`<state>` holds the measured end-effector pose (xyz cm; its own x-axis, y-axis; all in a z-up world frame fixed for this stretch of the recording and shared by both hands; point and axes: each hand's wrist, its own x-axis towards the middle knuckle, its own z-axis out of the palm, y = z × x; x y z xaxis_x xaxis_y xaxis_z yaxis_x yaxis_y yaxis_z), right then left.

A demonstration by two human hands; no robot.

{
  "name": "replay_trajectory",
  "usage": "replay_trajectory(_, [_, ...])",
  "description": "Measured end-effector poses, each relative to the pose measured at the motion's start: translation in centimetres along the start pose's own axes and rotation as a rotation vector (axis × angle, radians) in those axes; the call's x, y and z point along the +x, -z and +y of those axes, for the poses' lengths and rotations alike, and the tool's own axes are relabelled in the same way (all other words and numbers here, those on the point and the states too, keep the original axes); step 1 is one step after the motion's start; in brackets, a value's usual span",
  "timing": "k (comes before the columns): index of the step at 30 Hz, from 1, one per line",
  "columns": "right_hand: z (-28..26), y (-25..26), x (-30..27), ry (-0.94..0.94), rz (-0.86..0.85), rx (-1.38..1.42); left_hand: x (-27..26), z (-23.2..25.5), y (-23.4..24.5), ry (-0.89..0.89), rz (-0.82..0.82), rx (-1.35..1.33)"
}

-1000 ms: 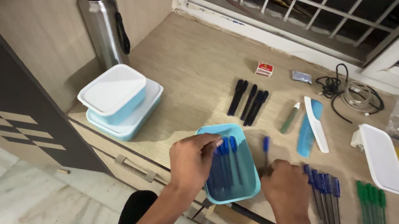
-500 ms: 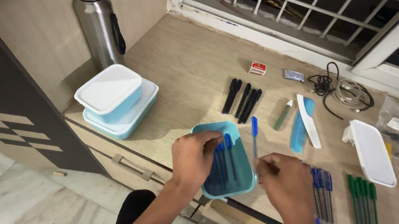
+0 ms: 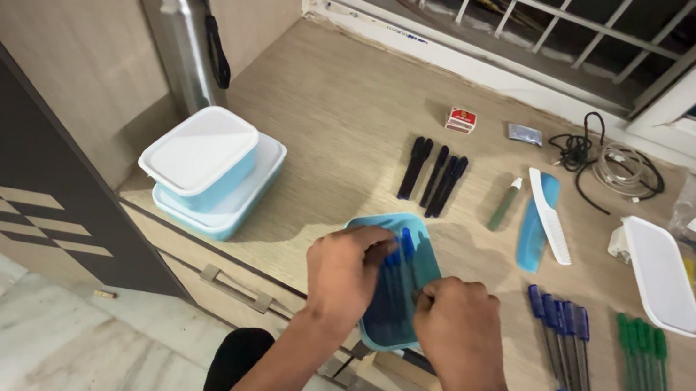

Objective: The person organizes pens of various colors (blue, green, yellow, black) from a table into a light blue rectangular container. They pick up pens one by one or in small groups and place them neatly inside the container.

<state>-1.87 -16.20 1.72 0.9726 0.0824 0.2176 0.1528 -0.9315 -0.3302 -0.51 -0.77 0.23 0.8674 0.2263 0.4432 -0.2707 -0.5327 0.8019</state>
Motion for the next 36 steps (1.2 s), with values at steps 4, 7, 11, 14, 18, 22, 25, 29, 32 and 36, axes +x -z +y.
replay_trajectory(4, [0.0, -1.1, 0.3, 0.012, -0.017, -0.078, 0.2, -0.3, -0.1, -0.08, -0.01, 0.015])
replay_trajectory(7, [0.0, -1.9, 0.6, -0.006, -0.092, -0.145, 0.4, -0.6, -0.3, -0.082, -0.05, 0.023])
replay_trajectory(11, [-0.1, -2.4, 1.2, -0.019, -0.182, -0.156, 0.7, -1.1, -0.3, -0.114, -0.118, 0.094])
replay_trajectory(14, [-0.2, -2.5, 1.3, -0.022, -0.18, -0.148, 0.9, -1.3, -0.3, -0.146, -0.139, 0.112])
replay_trajectory(18, [-0.1, -2.6, 1.5, -0.016, -0.189, -0.15, 1.0, -1.1, -0.4, -0.139, -0.161, 0.148])
replay_trajectory(22, [0.0, -2.6, 1.6, -0.04, -0.189, -0.136, 1.0, -0.9, -0.5, -0.133, -0.122, 0.134])
replay_trajectory(25, [0.0, -2.5, 1.7, -0.037, -0.18, -0.138, 1.2, -0.9, -0.4, -0.169, -0.053, 0.082])
replay_trajectory(29, [-0.4, -2.0, 1.2, -0.041, -0.15, -0.131, 1.3, -0.8, -0.2, -0.179, -0.024, 0.08])
replay_trajectory(32, [-0.9, -2.2, 1.1, -0.044, -0.126, -0.159, 1.4, -0.9, 0.0, -0.179, -0.009, 0.083])
replay_trajectory(36, [-1.0, -2.9, 0.8, -0.067, -0.134, -0.155, 1.3, -1.0, 0.1, -0.198, 0.062, 0.077])
